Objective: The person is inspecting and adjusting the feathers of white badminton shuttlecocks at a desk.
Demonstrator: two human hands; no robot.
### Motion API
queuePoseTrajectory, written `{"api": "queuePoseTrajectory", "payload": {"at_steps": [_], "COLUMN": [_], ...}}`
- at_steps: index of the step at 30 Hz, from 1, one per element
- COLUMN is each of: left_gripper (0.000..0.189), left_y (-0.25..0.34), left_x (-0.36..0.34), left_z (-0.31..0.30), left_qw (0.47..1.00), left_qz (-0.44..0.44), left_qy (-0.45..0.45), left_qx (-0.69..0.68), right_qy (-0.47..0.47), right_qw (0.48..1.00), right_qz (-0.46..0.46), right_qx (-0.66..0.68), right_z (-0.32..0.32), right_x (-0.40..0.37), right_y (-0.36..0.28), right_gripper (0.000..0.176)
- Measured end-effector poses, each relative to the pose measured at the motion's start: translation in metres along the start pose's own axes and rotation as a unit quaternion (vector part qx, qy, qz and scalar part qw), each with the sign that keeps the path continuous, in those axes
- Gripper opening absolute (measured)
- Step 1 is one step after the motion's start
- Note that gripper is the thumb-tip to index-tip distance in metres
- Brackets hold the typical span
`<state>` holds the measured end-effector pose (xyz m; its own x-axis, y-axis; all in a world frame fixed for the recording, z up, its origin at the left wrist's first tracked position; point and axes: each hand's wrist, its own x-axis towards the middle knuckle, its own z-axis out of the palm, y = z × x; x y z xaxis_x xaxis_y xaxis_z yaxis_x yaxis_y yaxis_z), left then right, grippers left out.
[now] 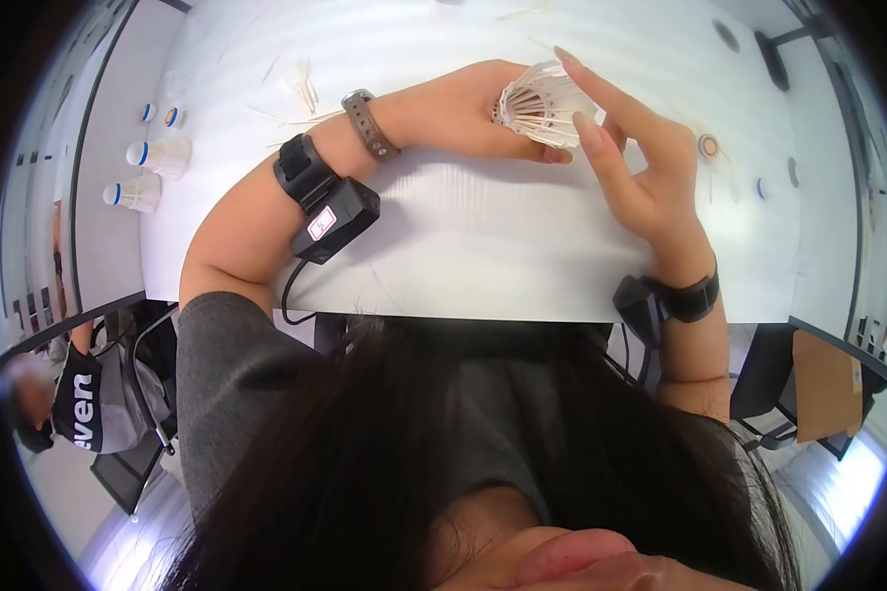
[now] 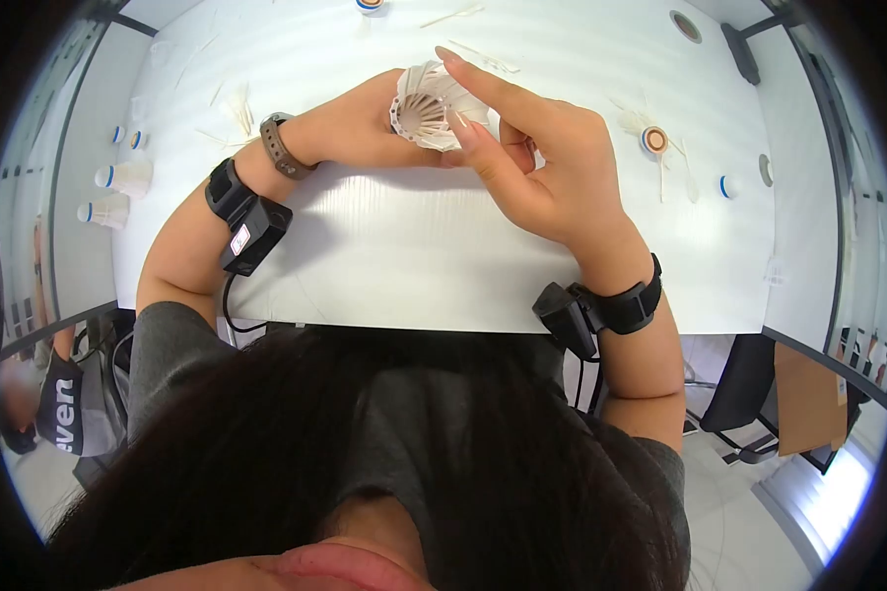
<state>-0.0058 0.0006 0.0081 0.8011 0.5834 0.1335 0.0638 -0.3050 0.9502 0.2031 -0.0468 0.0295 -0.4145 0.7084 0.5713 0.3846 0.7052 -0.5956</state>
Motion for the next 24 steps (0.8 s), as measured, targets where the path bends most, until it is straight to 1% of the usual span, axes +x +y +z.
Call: {"api": "queuePoseTrajectory", "payload": {"at_steps": [1,4,7,10,11,13,16,19,22,23,24], "left_gripper": [0.031,0.03,0.029,0.03,0.03,0.03,0.03,0.03,0.03,0.031,0.032], "left_y": [0.0015,-0.0019,0.0012,-0.0028,-0.0041,-0.0075,-0.0067,-0.0032,-0.0052,-0.0036,-0.003], "left_x": [0.0002,0.0013,0.0008,0.0008,0.0025,0.0037,0.0013,0.0022,0.0017,0.0021,0.0025], "left_z": [-0.0013,-0.0045,-0.0007,-0.0027,-0.0034,-0.0015,0.0,-0.0024,0.0002,-0.0012,-0.003], "left_qw": [1.0,0.999,1.0,1.0,1.0,0.999,0.998,0.998,0.999,0.999,0.998], "left_qz": [0.0,-0.008,0.014,-0.004,0.005,0.019,0.027,0.023,0.022,0.01,0.011], "left_qy": [0.005,-0.019,0.008,0.003,-0.005,-0.021,-0.013,-0.029,-0.017,-0.024,-0.026], "left_qx": [-0.001,-0.035,-0.005,0.02,0.027,0.036,0.062,0.057,0.029,0.03,0.055], "right_qy": [0.004,0.014,0.015,0.033,0.033,0.032,0.005,-0.001,0.008,0.017,0.011], "right_qw": [1.0,1.0,0.999,0.999,0.999,0.999,0.999,0.998,0.999,0.999,0.999], "right_qz": [-0.004,-0.016,-0.02,0.01,0.01,0.014,-0.01,-0.014,-0.011,0.009,0.005], "right_qx": [-0.002,-0.007,-0.025,-0.009,-0.007,0.0,-0.035,-0.054,-0.051,-0.042,-0.033], "right_z": [0.0,0.0008,-0.0006,0.0014,0.0012,0.0008,0.0003,-0.0011,-0.0017,-0.001,-0.0009], "right_x": [0.0012,0.0017,0.0008,0.0002,0.0011,0.0011,-0.0006,-0.0017,-0.0017,-0.0007,0.0001], "right_y": [0.0007,0.0027,0.0041,0.0039,0.0017,-0.0043,-0.0022,0.0028,-0.0004,-0.0041,-0.0035], "right_gripper": [0.036,0.035,0.036,0.038,0.038,0.039,0.039,0.039,0.042,0.046,0.047]}}
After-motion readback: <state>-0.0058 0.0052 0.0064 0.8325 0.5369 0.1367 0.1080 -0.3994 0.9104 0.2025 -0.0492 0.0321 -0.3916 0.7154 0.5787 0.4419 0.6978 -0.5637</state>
